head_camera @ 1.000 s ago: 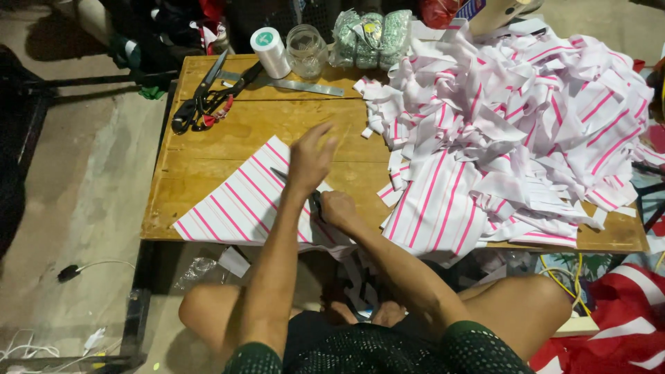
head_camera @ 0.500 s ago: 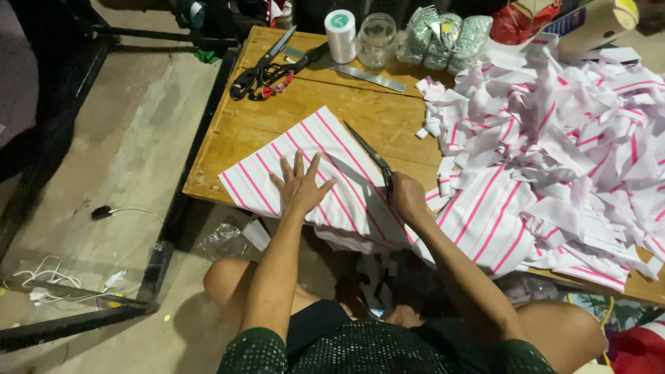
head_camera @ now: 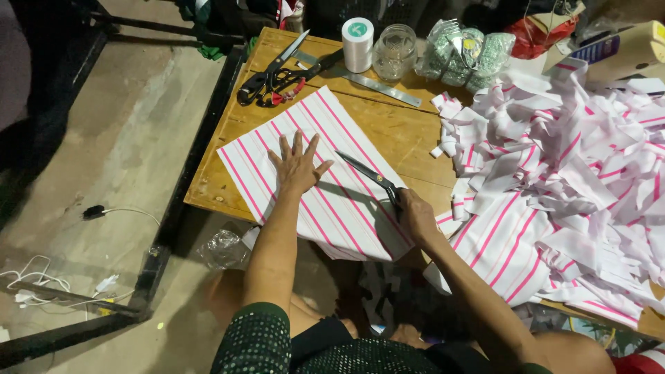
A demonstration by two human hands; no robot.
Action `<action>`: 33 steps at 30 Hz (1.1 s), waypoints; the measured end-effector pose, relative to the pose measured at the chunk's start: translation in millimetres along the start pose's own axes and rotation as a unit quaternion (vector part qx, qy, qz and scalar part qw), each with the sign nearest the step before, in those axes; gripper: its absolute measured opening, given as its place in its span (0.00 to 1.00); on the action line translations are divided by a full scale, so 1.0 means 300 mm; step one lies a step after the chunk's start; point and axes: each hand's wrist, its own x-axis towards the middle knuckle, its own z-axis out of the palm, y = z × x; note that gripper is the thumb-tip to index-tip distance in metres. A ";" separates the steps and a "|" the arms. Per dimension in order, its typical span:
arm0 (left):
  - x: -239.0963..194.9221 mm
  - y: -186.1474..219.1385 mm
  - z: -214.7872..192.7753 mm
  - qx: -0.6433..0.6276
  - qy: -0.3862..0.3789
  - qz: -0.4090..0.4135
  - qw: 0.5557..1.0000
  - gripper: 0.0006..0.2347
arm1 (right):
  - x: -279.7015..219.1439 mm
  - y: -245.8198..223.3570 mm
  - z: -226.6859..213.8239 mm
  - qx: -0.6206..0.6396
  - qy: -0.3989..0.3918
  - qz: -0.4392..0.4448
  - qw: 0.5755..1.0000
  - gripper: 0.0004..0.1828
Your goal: Cutting strips of pink and white striped fabric using scissors on a wooden table
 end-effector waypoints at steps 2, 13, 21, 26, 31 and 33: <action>0.029 -0.013 0.009 0.003 0.001 0.002 1.000 0.33 | 0.029 0.077 0.055 0.018 -0.021 0.019 0.999 0.11; 0.070 -0.013 0.196 -0.070 0.141 0.038 0.987 0.26 | -0.187 -0.079 -0.416 0.349 -0.138 0.325 0.868 0.27; -0.420 0.374 0.294 -0.143 0.078 0.110 0.981 0.34 | -0.481 0.062 -0.552 0.344 -0.214 0.413 0.815 0.24; -0.463 0.428 0.312 -0.055 0.015 0.096 0.994 0.42 | -0.631 0.112 -0.629 0.346 -0.288 0.387 0.805 0.28; -0.446 0.426 0.339 0.015 0.031 0.089 0.995 0.43 | -0.647 0.049 -0.693 0.359 -0.345 0.345 0.796 0.28; -0.449 0.427 0.334 0.019 0.018 0.088 0.996 0.43 | -0.636 0.036 -0.682 0.369 -0.356 0.337 0.790 0.29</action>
